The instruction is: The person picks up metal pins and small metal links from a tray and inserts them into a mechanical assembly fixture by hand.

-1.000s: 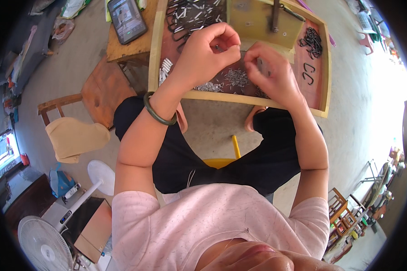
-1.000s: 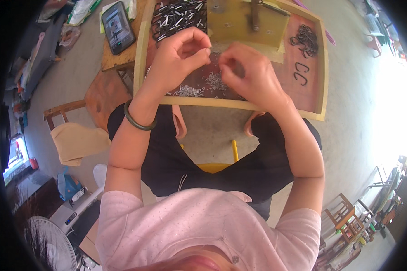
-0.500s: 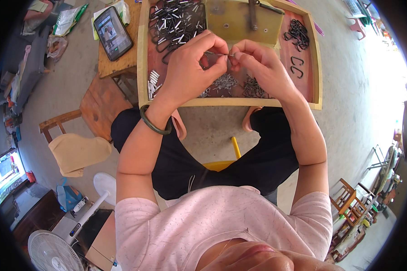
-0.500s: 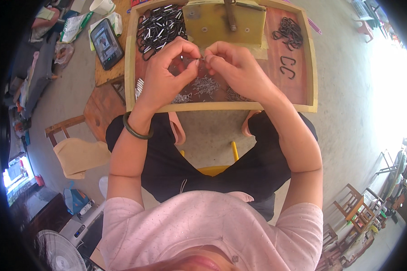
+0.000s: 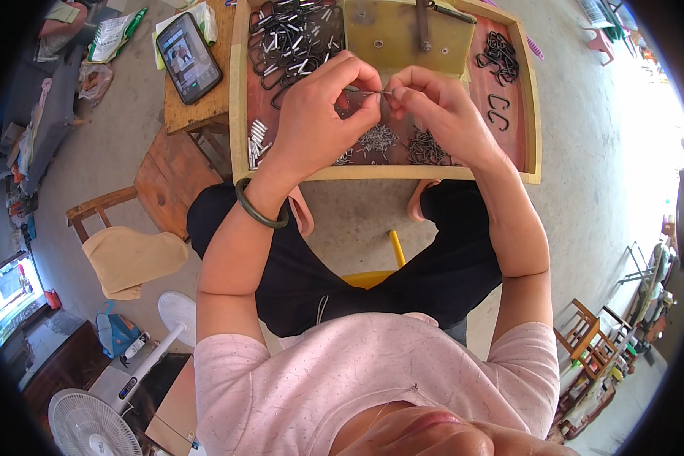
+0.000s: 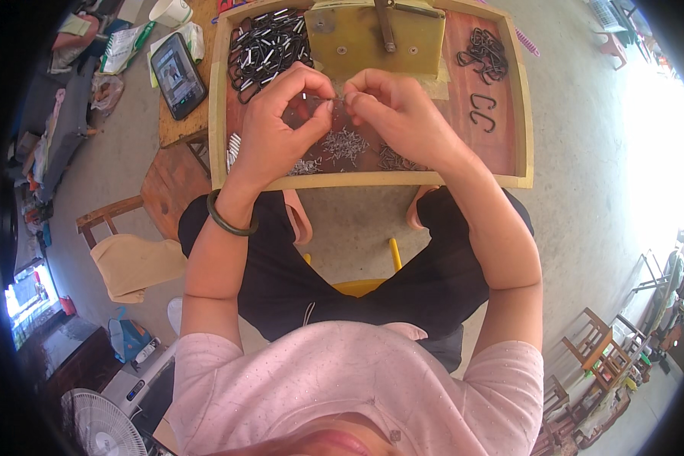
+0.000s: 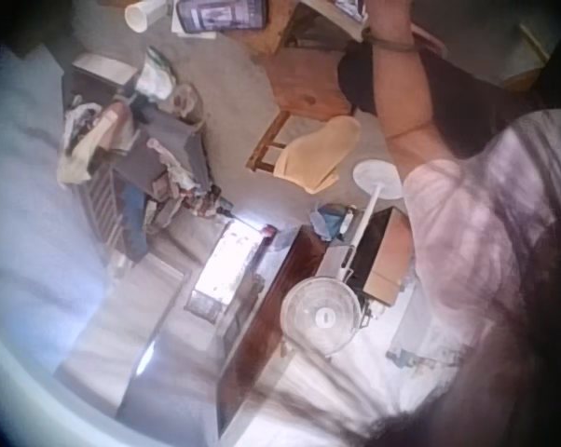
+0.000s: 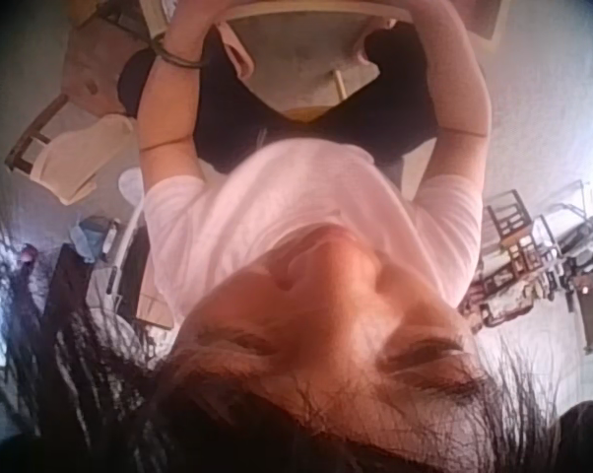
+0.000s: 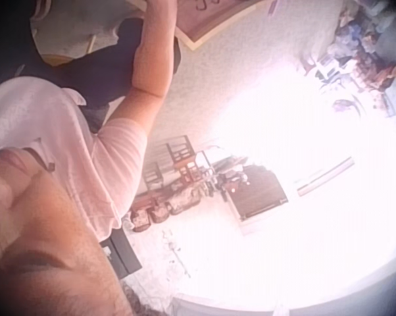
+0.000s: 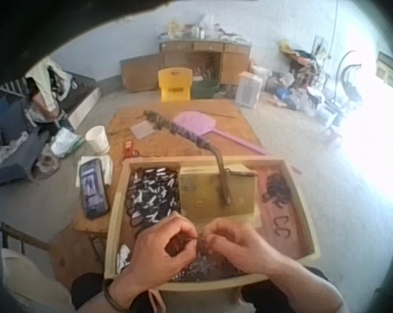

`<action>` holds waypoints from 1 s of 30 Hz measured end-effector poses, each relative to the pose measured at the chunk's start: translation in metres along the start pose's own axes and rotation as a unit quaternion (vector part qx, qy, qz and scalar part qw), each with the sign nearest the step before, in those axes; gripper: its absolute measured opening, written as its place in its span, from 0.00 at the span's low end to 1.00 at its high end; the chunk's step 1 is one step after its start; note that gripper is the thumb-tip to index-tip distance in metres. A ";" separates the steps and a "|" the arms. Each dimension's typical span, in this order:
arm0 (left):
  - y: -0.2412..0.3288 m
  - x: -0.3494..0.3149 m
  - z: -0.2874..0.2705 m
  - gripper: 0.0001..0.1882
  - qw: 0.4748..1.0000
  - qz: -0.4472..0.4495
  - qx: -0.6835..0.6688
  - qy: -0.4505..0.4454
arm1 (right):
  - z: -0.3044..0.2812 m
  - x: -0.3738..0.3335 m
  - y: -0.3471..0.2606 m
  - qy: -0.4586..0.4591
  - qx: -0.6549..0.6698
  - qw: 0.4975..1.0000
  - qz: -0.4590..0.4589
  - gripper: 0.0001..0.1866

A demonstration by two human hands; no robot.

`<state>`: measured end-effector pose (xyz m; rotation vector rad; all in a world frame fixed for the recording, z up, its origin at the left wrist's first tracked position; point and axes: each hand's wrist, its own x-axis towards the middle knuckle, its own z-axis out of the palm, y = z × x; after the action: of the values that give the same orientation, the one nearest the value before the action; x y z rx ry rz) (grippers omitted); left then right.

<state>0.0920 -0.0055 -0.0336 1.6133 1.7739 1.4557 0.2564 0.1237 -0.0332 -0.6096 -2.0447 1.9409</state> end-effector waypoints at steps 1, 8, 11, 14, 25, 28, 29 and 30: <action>0.001 0.000 0.000 0.06 1.000 0.000 0.000 0.000 | 0.000 0.000 -0.001 -0.001 0.003 1.000 0.006 0.09; 0.002 0.000 0.000 0.06 1.000 -0.007 0.008 -0.002 | 0.000 -0.001 -0.004 0.010 -0.002 1.000 -0.005 0.10; 0.003 0.000 0.000 0.06 1.000 -0.004 0.013 -0.004 | -0.001 -0.001 -0.002 -0.002 0.006 1.000 -0.004 0.10; 0.003 0.000 0.000 0.06 1.000 -0.001 0.020 -0.004 | -0.001 0.000 -0.003 -0.005 -0.005 1.000 0.007 0.10; 0.004 -0.001 0.000 0.06 1.000 -0.003 0.022 -0.011 | 0.000 0.002 0.005 -0.001 -0.003 1.000 0.000 0.09; -0.009 0.001 0.004 0.06 0.993 0.082 0.081 0.010 | 0.002 -0.003 0.004 0.032 -0.019 0.999 -0.017 0.10; -0.008 0.001 0.002 0.06 0.993 0.080 0.083 0.016 | 0.004 -0.003 0.004 0.051 -0.033 0.998 -0.035 0.10; 0.000 0.000 0.003 0.06 0.994 0.072 0.080 0.017 | -0.004 0.008 0.019 0.011 -0.055 0.997 -0.046 0.09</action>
<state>0.0942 -0.0045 -0.0349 1.8415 1.8708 1.4429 0.2533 0.1319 -0.0522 -0.5480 -2.1368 1.7738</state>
